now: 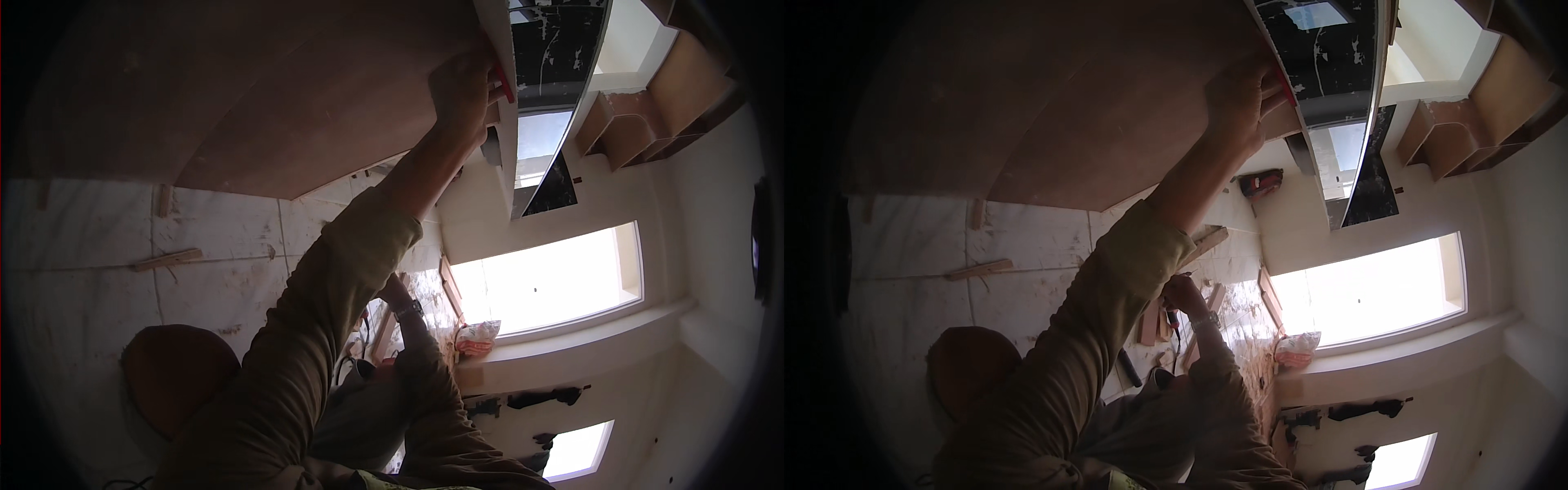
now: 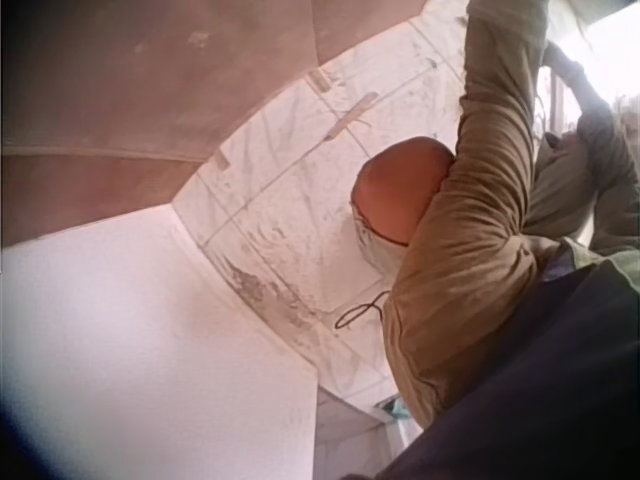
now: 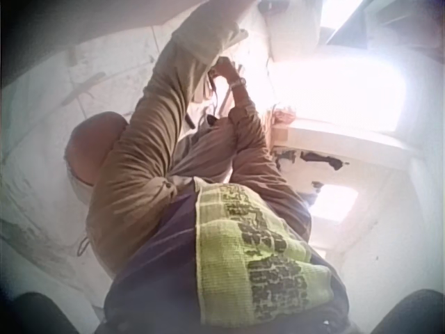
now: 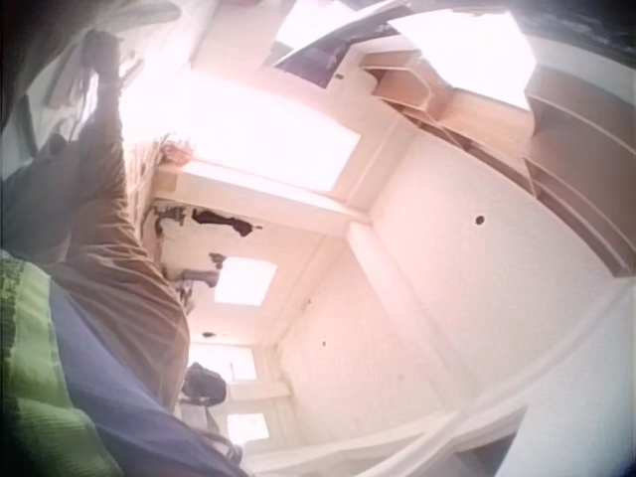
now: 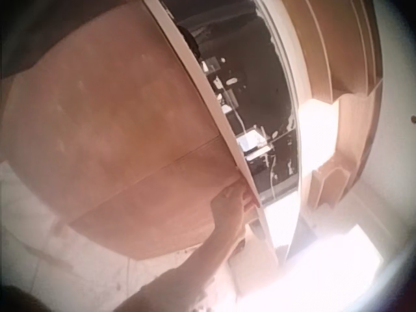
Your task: Measuring, fitting, and preparing wooden panels and hardware in a workshop setting.
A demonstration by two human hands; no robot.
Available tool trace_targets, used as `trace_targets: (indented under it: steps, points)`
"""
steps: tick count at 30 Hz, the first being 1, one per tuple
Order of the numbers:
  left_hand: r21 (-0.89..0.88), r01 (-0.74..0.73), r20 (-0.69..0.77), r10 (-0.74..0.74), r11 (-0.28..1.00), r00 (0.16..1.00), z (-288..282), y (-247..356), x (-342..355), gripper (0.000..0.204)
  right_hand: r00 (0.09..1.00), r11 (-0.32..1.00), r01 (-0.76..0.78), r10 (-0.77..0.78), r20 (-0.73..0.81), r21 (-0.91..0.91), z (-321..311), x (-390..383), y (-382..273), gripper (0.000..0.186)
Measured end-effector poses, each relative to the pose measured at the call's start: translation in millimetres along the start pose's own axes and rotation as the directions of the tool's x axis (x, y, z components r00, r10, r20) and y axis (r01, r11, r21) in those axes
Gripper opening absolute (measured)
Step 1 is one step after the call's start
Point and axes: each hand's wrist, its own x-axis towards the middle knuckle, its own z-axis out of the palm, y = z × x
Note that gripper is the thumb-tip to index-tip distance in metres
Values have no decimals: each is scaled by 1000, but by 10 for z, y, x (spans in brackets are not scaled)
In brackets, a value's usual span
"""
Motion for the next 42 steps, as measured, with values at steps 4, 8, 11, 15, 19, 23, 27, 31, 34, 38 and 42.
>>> trace_targets:
  steps: [4, 8, 11, 15, 19, 23, 27, 31, 34, 38, 42]
  points:
    - [54, 276, 0, -276, 960, 961, -114, -287, 17, 23, 978, 940, -208, 208, 29, 270, -30, -20, 48, 10]
    - [96, 228, 30, -232, 969, 972, -257, -441, -58, 24, 981, 899, -192, 179, 71, 393, -60, -61, 70, 10]
    - [11, 45, 47, -45, 999, 998, -142, -213, -61, 25, 941, 870, -330, 335, 52, 366, -86, -47, 100, 11]
    - [51, -147, 57, 144, 988, 988, -44, 48, 64, 25, 940, 877, -341, 324, 109, 339, -65, -42, 183, 16]
    - [91, -223, 68, 217, 971, 974, -12, 272, 106, 23, 924, 871, -383, 352, 153, 307, -39, 48, 278, 21]
    - [56, -228, 66, 224, 972, 972, 55, 345, 54, 22, 925, 903, -378, 359, 125, 205, -50, 51, 259, 24]
    - [8, -284, 119, 281, 959, 952, 41, 361, 142, 23, 929, 906, -365, 341, 142, 215, -52, 56, 249, 23]
    - [5, -338, 141, 334, 941, 932, 79, 349, 180, 24, 935, 911, -349, 325, 138, 219, -84, 7, 285, 23]
    - [-43, -181, 247, 186, 983, 951, -100, 342, 313, 47, 944, 904, -322, 284, 169, 281, -114, -32, 237, 24]
    - [-9, -220, 231, 216, 975, 949, -28, 410, 163, 28, 940, 918, -305, 249, 233, 252, -171, -89, 228, 19]
    - [-52, -157, 300, 166, 986, 940, -47, 197, 194, 21, 957, 937, -244, 191, 216, 250, -208, -94, 408, 27]
